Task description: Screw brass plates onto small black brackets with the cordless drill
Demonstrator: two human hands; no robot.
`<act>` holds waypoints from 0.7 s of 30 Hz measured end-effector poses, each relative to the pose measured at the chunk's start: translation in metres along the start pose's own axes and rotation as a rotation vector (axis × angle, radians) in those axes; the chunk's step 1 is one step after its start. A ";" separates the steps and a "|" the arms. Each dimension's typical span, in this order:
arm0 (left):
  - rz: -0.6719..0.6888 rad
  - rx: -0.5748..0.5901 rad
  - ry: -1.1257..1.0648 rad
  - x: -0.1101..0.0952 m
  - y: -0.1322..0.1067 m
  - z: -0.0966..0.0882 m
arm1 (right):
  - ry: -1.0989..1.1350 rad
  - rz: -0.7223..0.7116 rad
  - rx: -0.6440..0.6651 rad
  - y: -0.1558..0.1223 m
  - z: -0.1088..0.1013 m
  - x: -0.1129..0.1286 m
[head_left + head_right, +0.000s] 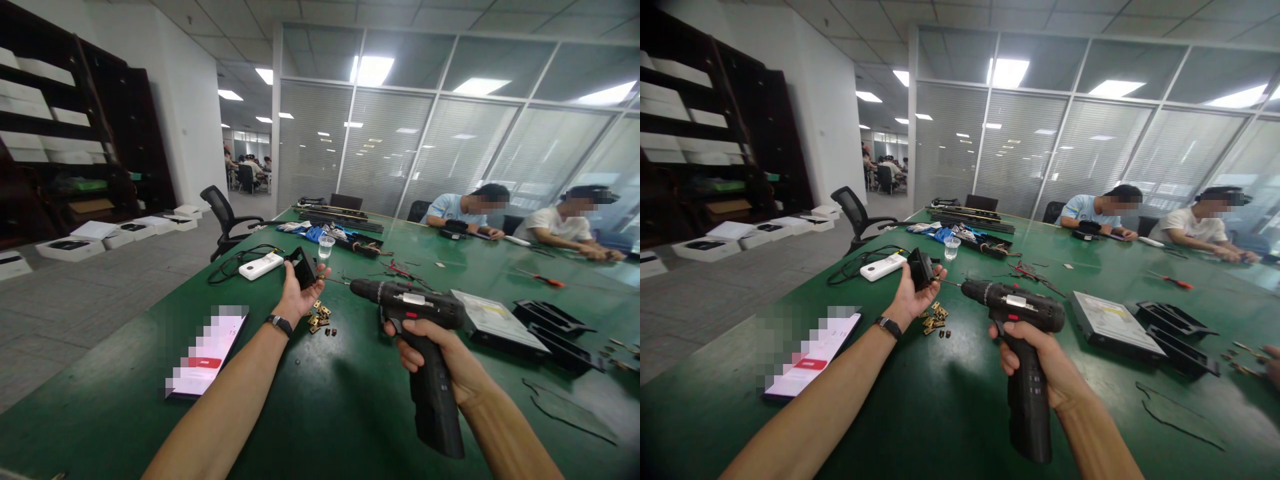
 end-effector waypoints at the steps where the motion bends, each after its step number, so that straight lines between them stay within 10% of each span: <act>1: -0.007 0.001 -0.004 0.000 0.000 0.000 | 0.003 0.001 0.001 0.000 0.000 0.000; 21: -0.039 -0.046 -0.072 -0.005 0.003 -0.002 | 0.034 0.010 0.032 0.001 -0.002 0.001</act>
Point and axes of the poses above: each hand's wrist, its own y-axis towards the middle knuckle, its own z-axis out of the palm, x = y × z, the point moved 3 cm from there along y, towards the middle knuckle, and after that the axes turned 10 degrees about -y, right-handed, at the moved point
